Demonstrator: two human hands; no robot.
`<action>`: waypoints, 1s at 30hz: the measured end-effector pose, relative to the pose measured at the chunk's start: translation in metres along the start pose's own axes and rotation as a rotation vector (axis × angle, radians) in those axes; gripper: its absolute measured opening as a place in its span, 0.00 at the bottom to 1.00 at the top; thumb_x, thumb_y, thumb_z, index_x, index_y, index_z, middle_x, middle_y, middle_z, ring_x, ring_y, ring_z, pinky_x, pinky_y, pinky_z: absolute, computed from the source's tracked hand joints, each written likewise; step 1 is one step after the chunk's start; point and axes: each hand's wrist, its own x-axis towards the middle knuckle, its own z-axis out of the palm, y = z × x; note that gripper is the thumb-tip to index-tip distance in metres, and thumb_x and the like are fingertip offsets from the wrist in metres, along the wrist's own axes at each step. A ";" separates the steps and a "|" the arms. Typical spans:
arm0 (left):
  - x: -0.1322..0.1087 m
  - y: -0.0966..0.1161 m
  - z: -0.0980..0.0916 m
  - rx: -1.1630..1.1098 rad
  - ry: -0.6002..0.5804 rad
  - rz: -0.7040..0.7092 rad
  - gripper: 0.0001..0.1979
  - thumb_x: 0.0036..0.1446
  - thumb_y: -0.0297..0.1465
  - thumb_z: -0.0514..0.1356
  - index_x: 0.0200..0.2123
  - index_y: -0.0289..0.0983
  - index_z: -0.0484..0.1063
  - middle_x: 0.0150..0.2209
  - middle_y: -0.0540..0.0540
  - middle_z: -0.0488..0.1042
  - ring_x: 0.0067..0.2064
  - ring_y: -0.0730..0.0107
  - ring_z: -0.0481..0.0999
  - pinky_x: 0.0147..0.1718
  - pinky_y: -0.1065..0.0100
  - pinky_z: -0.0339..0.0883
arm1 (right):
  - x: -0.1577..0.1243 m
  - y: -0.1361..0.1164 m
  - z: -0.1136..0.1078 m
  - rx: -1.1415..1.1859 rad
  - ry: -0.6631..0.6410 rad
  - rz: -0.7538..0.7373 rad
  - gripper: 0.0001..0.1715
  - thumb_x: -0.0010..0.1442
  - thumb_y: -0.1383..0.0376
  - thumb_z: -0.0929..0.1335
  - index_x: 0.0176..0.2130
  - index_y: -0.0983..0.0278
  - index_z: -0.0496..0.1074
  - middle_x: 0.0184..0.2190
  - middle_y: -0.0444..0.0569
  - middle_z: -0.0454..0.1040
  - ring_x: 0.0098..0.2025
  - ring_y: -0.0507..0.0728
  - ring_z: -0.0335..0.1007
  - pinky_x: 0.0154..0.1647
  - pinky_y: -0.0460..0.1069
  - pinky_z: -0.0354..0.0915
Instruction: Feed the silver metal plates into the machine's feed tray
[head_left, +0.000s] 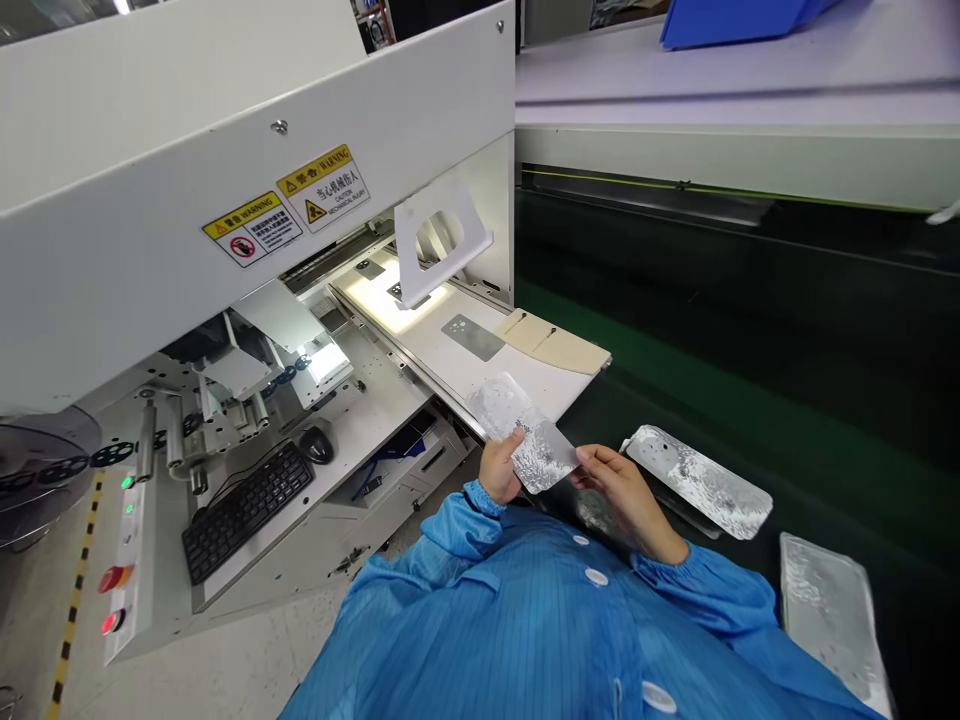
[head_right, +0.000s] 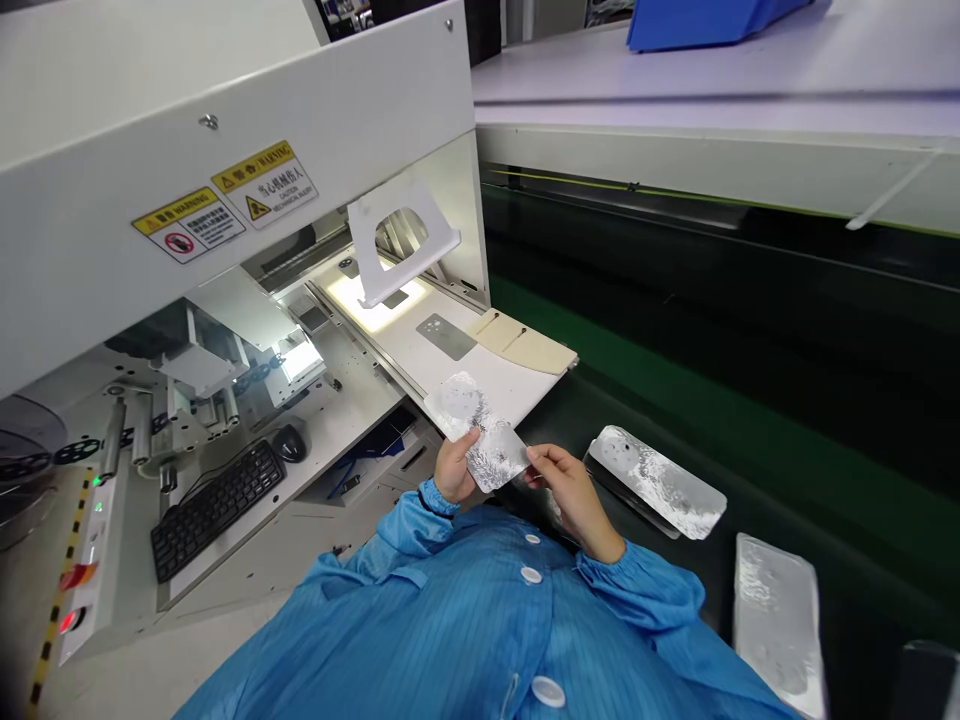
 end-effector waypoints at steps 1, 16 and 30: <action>0.001 -0.002 -0.002 0.000 0.029 0.012 0.35 0.37 0.37 0.70 0.51 0.35 0.68 0.47 0.40 0.76 0.54 0.50 0.71 0.55 0.52 0.60 | 0.002 0.000 0.003 -0.038 -0.004 -0.002 0.27 0.38 0.43 0.73 0.26 0.62 0.72 0.19 0.45 0.70 0.23 0.53 0.66 0.25 0.48 0.63; -0.017 0.013 -0.053 -0.049 0.161 -0.159 0.26 0.41 0.42 0.68 0.41 0.32 0.70 0.39 0.34 0.79 0.47 0.44 0.75 0.49 0.45 0.65 | 0.081 0.006 -0.029 -0.223 0.154 0.041 0.22 0.37 0.47 0.74 0.22 0.63 0.71 0.13 0.45 0.69 0.17 0.52 0.63 0.18 0.47 0.59; -0.013 0.015 -0.047 -0.003 0.091 -0.075 0.27 0.40 0.45 0.68 0.40 0.32 0.74 0.40 0.35 0.79 0.51 0.45 0.73 0.52 0.50 0.62 | 0.065 -0.001 -0.016 -0.144 -0.130 0.145 0.26 0.35 0.45 0.75 0.20 0.64 0.71 0.15 0.45 0.69 0.19 0.50 0.61 0.21 0.47 0.58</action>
